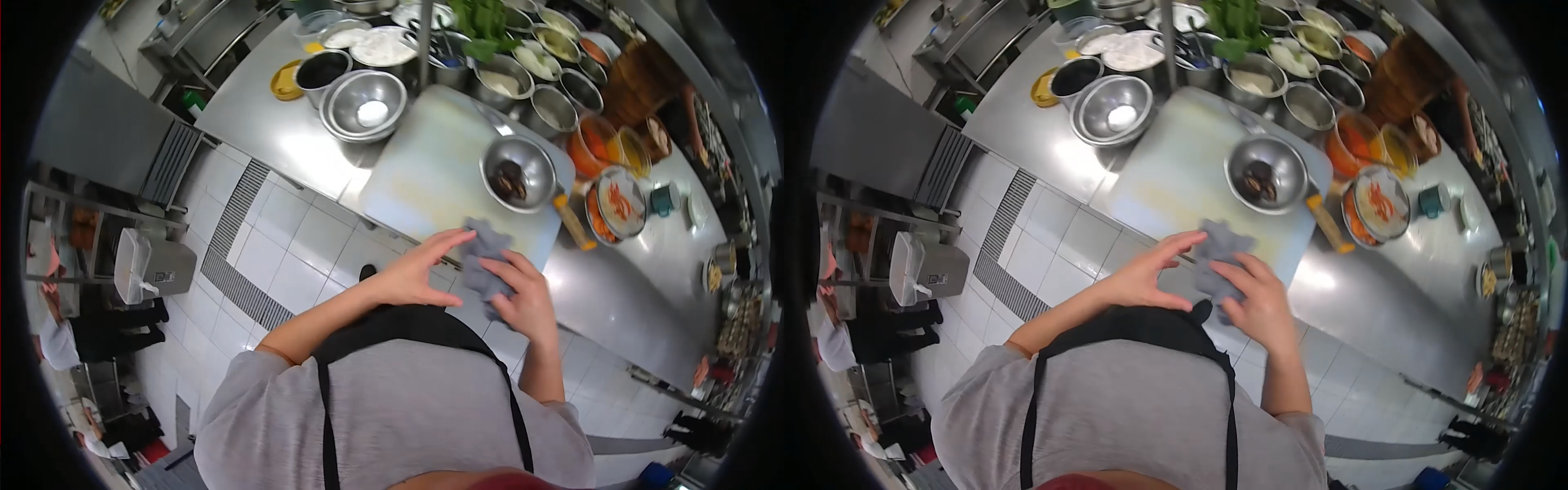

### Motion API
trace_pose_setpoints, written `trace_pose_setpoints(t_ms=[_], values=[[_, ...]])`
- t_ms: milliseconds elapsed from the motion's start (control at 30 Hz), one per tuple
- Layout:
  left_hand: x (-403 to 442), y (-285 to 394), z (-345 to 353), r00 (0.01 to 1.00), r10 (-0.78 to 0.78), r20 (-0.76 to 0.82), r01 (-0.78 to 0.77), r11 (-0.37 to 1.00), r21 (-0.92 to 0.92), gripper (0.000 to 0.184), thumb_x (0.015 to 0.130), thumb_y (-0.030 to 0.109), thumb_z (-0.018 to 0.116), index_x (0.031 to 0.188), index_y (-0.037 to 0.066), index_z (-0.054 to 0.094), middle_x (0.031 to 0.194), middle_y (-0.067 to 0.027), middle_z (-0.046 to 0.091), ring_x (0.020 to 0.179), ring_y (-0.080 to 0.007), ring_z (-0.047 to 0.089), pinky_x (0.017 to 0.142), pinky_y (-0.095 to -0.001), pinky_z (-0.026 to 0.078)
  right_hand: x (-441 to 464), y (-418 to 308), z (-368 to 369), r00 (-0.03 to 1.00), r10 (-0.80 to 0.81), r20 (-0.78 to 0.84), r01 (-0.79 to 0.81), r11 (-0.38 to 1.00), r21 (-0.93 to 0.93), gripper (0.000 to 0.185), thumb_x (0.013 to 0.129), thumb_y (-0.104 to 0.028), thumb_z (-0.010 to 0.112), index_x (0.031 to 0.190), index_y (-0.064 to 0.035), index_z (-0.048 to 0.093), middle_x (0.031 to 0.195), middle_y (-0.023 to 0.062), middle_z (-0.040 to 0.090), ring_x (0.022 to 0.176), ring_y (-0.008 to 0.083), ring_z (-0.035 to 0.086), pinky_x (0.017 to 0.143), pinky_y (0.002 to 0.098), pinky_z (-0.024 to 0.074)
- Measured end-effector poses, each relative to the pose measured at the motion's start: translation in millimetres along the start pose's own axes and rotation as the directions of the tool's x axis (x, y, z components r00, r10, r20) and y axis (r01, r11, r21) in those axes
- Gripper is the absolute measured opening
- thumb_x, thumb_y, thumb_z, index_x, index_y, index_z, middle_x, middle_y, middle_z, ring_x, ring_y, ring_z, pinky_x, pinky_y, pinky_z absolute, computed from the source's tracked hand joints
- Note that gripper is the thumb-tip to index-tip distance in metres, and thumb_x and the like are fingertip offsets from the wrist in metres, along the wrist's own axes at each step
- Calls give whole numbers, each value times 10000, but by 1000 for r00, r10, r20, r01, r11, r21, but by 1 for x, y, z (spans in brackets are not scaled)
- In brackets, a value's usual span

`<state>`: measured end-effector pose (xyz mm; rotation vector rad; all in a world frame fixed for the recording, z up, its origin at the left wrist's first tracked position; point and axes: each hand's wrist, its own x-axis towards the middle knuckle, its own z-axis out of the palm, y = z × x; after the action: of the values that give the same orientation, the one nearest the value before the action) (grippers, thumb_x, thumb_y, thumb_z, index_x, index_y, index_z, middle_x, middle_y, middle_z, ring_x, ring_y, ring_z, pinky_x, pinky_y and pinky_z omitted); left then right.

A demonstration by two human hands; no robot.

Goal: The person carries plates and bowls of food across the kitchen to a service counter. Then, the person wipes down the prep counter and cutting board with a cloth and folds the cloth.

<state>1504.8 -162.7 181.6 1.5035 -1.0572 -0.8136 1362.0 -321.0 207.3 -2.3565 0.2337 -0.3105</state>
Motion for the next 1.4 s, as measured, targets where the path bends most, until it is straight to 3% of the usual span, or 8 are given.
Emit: trace_pose_setpoints(t_ms=[167, 300, 567, 700, 767, 833, 933, 1400], values=[[-23, -41, -91, 960, -29, -279, -4, 993, -116, 666, 528, 30, 697, 1138, 74, 435, 1107, -60, 491, 1043, -160, 465, 886, -311, 385, 102, -61, 87, 970, -236, 65, 196, 908, 370, 524, 679, -123, 639, 1176, -85, 477, 1181, 181, 442, 1036, 348, 477, 857, 372, 409], [-56, -72, -199, 822, -124, -556, 1, 976, -217, 619, 502, -43, 657, 1079, 70, 463, 989, -52, 542, 942, -142, 518, 829, -274, 424, 136, -98, 121, 990, -126, -68, 131, 989, 74, 527, 719, -256, 655, 1180, -82, 470, 1193, 177, 434, 1042, 348, 470, 854, 380, 409], [-51, -107, -448, 343, 535, -772, 242, 743, 623, 547, 567, 27, 688, 1083, 65, 513, 1019, -114, 541, 999, -251, 499, 876, -341, 377, 118, -60, 143, 971, 143, -194, -153, 988, -39, 212, 733, -157, 636, 913, -48, 611, 897, 115, 591, 736, 229, 587, 627, 298, 470], [-39, -217, -511, 620, 239, -747, 620, 435, 653, 599, 606, 148, 689, 1164, 181, 474, 1252, -190, 360, 1133, -356, 373, 938, -407, 322, 96, -12, 150, 756, 394, -522, -412, 907, 88, 143, 754, -168, 595, 780, -28, 597, 606, 111, 544, 512, 231, 538, 489, 335, 419], [-27, -197, -468, 564, -78, -822, 816, 208, 540, 599, 627, 197, 695, 1179, 221, 465, 1300, -194, 307, 1172, -357, 337, 958, -417, 301, 81, 10, 136, 553, 522, -649, -550, 814, 185, 185, 781, -192, 581, 896, -46, 581, 610, 100, 547, 467, 177, 506, 438, 306, 401], [-22, -166, -434, 544, 72, -836, 812, 204, 547, 587, 648, 232, 694, 1187, 201, 464, 1305, -190, 309, 1172, -343, 345, 949, -425, 308, 75, 27, 114, 359, 681, -638, -506, 717, 479, 255, 803, -231, 561, 1001, -72, 534, 643, 94, 556, 459, 147, 482, 425, 278, 392], [-15, -161, -418, 613, 414, -673, 470, 494, 731, 521, 691, 228, 657, 1169, 125, 476, 1301, -180, 326, 1163, -342, 355, 942, -438, 308, 69, 70, 100, 149, 876, -458, -292, 482, 826, 465, 847, -379, 478, 1218, -133, 345, 700, 112, 561, 394, 122, 428, 360, 247, 361], [-5, -63, -232, 844, 473, -252, -265, 777, 571, 247, 685, 78, 599, 930, 73, 571, 1149, -130, 458, 1159, -358, 357, 983, -521, 190, 85, 56, 113, 270, 884, -381, -208, 440, 874, 226, 784, -73, 413, 1007, -51, 442, 505, 73, 467, 331, 127, 405, 269, 264, 278]])
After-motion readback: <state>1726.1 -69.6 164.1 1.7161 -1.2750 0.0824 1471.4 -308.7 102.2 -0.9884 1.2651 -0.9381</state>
